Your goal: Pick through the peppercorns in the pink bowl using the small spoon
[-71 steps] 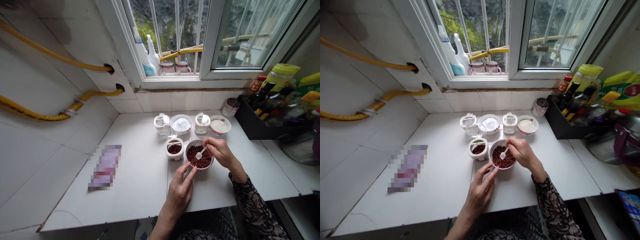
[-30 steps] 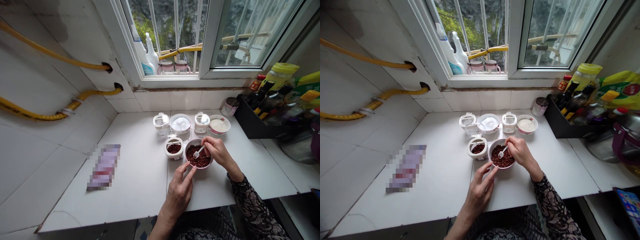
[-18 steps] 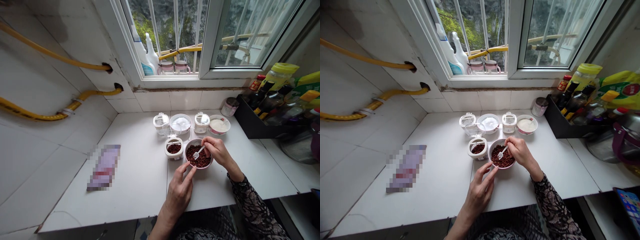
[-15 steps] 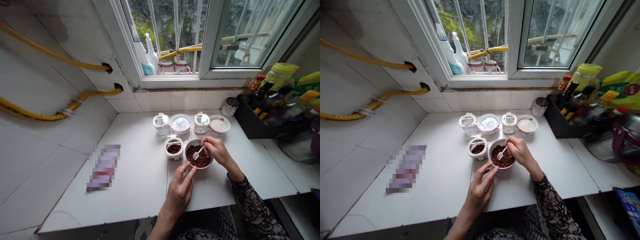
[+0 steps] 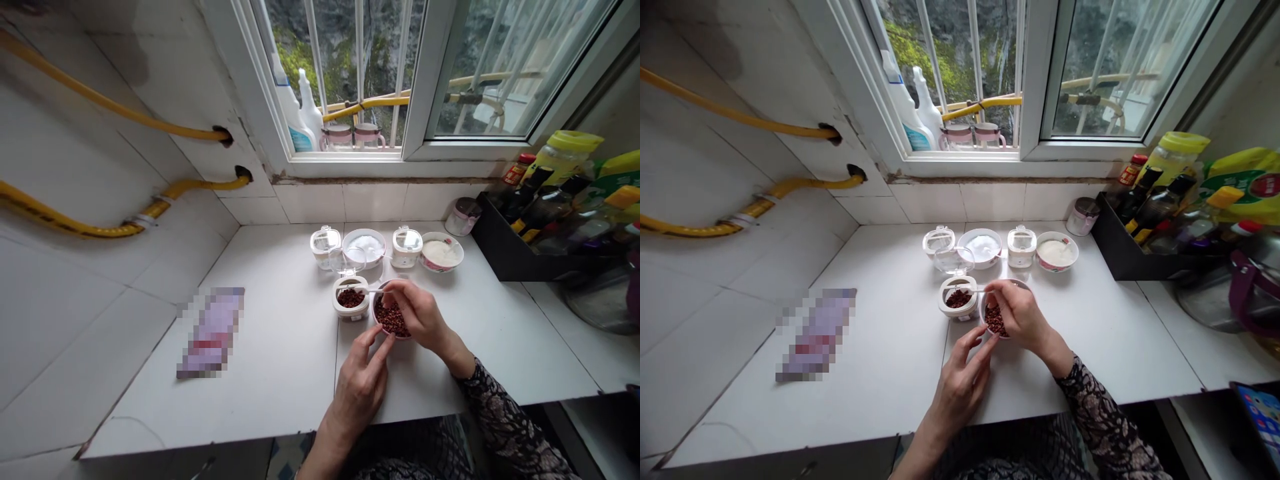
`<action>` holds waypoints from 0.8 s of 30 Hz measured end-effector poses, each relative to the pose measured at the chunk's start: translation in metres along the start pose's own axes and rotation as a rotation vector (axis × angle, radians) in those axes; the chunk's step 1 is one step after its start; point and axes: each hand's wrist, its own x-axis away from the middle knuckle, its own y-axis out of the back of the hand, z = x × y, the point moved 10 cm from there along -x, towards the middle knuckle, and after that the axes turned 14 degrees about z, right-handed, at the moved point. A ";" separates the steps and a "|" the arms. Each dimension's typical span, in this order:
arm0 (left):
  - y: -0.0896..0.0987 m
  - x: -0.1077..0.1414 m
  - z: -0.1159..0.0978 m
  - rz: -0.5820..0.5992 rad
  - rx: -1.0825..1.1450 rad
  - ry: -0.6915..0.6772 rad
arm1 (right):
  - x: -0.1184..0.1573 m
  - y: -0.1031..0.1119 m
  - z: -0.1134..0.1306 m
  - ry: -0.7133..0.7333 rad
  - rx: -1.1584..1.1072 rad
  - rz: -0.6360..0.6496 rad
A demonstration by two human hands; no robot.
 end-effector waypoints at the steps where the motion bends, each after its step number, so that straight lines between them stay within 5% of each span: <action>1: 0.000 0.000 0.000 0.000 0.000 0.000 | 0.000 -0.005 0.005 0.034 0.064 0.032; 4: 0.000 0.000 0.000 0.003 -0.005 0.000 | 0.001 -0.007 0.009 0.045 0.125 0.052; 12: 0.000 -0.001 -0.002 0.001 -0.014 0.007 | 0.013 0.034 -0.029 -0.189 -0.033 -0.069; 18: 0.002 -0.002 -0.004 -0.006 -0.026 -0.001 | 0.005 0.004 -0.032 -0.219 0.169 0.206; 24: 0.003 -0.002 -0.003 -0.010 -0.020 0.002 | 0.010 0.016 -0.047 -0.346 -0.048 0.089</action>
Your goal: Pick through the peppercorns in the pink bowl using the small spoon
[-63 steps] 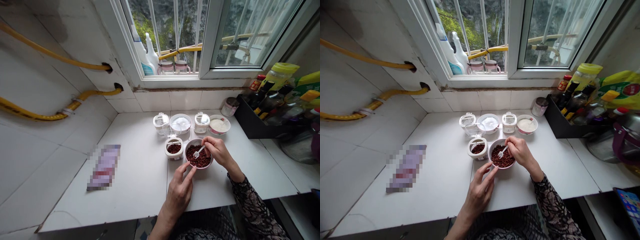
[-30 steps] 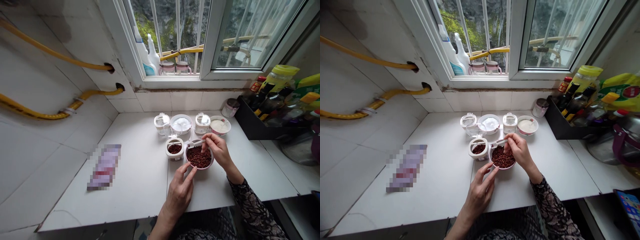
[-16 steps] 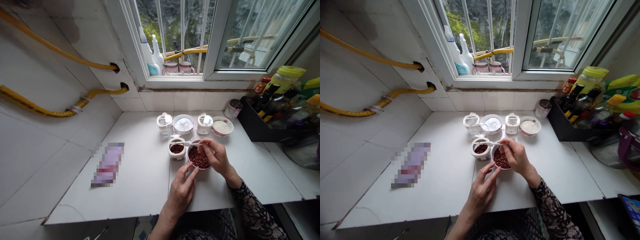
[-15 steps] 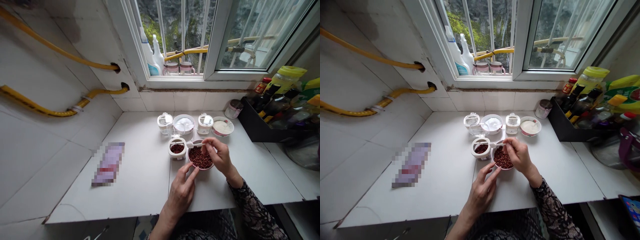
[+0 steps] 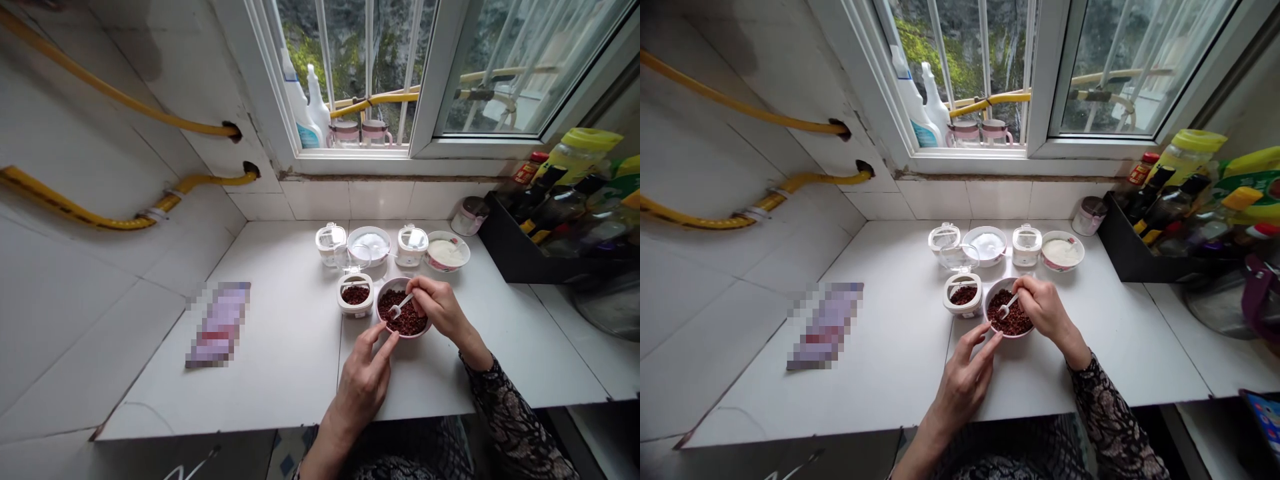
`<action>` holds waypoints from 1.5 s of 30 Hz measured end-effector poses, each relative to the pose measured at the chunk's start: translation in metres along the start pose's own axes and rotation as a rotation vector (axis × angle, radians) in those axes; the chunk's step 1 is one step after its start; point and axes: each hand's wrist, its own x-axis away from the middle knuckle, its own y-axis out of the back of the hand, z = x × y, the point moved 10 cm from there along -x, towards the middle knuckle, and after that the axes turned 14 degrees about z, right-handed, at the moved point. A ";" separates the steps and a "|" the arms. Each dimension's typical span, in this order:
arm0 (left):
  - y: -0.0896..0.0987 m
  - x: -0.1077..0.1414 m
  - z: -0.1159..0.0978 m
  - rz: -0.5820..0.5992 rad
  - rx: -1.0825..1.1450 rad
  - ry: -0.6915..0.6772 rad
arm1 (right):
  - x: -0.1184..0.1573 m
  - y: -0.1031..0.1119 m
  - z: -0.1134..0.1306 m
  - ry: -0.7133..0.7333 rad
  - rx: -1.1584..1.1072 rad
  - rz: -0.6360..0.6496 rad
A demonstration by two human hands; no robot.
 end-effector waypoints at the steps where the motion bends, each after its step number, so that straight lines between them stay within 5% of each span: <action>1: 0.000 0.000 0.001 0.005 -0.001 0.005 | 0.001 0.003 -0.004 -0.023 -0.060 -0.012; 9: -0.002 0.002 0.002 0.021 0.009 0.012 | 0.002 0.012 -0.013 -0.051 -0.256 -0.061; 23: 0.000 0.000 0.001 0.012 -0.006 0.010 | 0.002 0.009 -0.004 -0.007 0.048 -0.048; 36: -0.001 0.000 0.000 0.005 -0.007 -0.001 | -0.002 0.008 -0.019 -0.078 -0.270 -0.047; 41: -0.002 0.000 0.001 0.008 0.006 -0.006 | 0.001 0.011 0.006 0.088 -0.306 -0.141; 45: -0.002 0.000 0.000 0.009 0.008 -0.014 | 0.006 -0.003 0.039 0.267 -0.029 -0.159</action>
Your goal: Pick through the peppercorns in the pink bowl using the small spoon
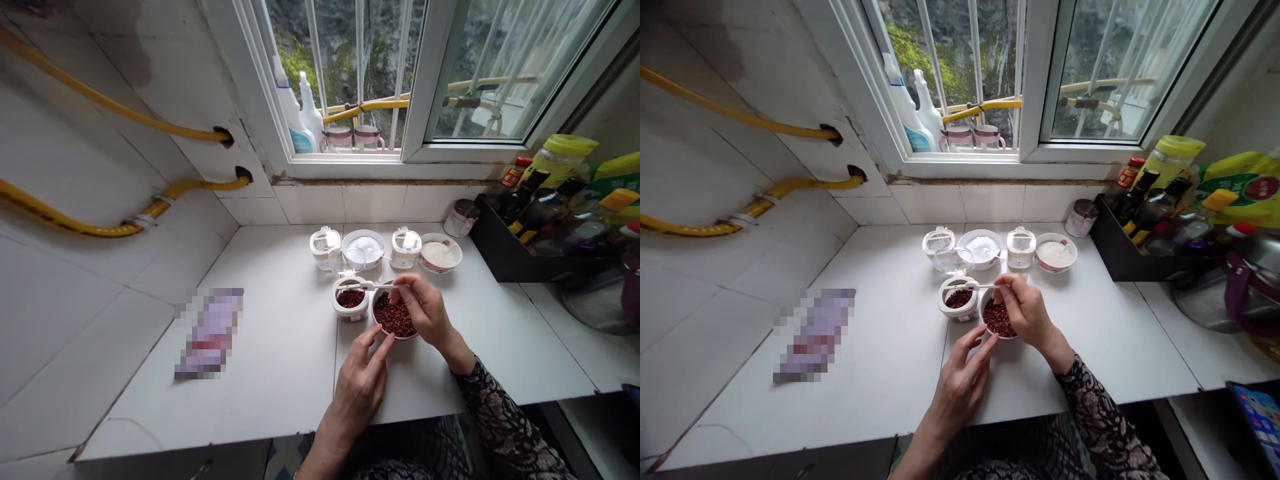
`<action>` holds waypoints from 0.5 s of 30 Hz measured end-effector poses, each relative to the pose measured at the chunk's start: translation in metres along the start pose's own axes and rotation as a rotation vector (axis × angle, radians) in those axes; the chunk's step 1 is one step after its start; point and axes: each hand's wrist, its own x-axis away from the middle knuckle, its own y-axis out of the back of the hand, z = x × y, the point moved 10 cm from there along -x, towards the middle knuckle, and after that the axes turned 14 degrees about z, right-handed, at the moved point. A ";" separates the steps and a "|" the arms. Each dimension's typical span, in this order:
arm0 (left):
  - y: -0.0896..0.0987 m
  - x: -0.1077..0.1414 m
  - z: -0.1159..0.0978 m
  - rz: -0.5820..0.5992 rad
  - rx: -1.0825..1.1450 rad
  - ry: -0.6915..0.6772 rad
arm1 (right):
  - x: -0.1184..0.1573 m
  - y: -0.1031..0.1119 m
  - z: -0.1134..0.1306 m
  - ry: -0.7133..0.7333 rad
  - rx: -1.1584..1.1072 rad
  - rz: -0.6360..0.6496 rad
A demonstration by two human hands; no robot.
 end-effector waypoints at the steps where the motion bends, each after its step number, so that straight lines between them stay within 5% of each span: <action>1: 0.000 0.000 0.000 0.001 0.001 -0.003 | 0.000 -0.007 0.008 0.058 0.081 0.026; 6: 0.000 0.000 -0.001 0.010 -0.008 0.004 | 0.005 -0.014 0.026 0.246 0.243 0.026; 10: 0.001 0.000 -0.001 0.008 -0.014 0.020 | 0.007 0.012 0.008 0.115 0.100 -0.069; 15: 0.003 0.001 -0.001 -0.005 -0.009 0.022 | 0.004 0.015 -0.022 -0.089 0.114 0.053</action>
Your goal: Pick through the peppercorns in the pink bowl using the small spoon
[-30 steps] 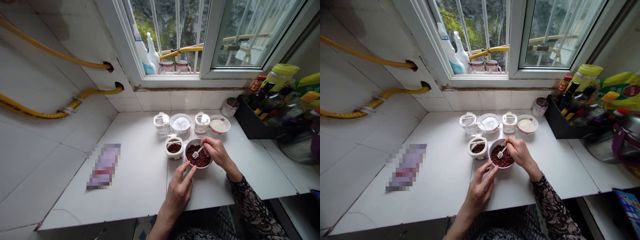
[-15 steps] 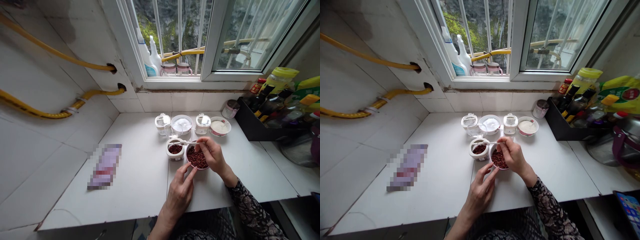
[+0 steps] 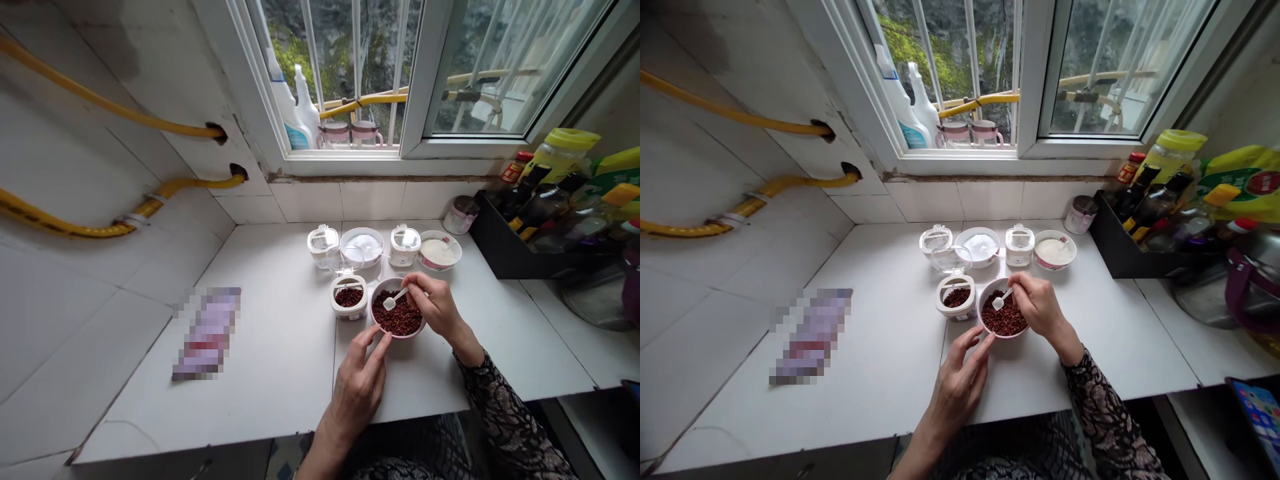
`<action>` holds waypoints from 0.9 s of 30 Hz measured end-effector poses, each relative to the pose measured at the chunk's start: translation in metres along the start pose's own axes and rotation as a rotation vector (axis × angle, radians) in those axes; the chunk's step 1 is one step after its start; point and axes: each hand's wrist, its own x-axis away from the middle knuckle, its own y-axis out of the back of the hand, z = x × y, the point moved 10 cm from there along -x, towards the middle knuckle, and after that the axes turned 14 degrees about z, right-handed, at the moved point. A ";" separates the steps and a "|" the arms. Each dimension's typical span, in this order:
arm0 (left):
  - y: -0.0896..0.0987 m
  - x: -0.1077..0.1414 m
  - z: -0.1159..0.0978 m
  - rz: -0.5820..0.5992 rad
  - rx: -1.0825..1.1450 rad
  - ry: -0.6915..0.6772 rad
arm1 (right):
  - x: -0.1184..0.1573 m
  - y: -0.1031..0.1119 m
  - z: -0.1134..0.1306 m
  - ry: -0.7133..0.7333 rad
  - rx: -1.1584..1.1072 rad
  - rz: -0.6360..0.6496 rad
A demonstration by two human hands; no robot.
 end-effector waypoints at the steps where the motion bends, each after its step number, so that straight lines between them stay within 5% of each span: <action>1: 0.000 0.000 0.000 0.000 -0.001 -0.004 | -0.001 -0.004 -0.003 -0.021 0.022 0.031; 6: 0.001 0.000 -0.001 -0.009 0.001 -0.021 | -0.005 -0.025 -0.010 -0.079 -0.010 0.144; 15: 0.000 -0.001 -0.002 0.002 0.004 -0.020 | -0.001 -0.009 -0.034 -0.248 -0.328 0.015; 27: 0.001 -0.001 -0.002 0.005 0.002 -0.015 | 0.000 -0.007 -0.044 -0.304 -0.493 -0.036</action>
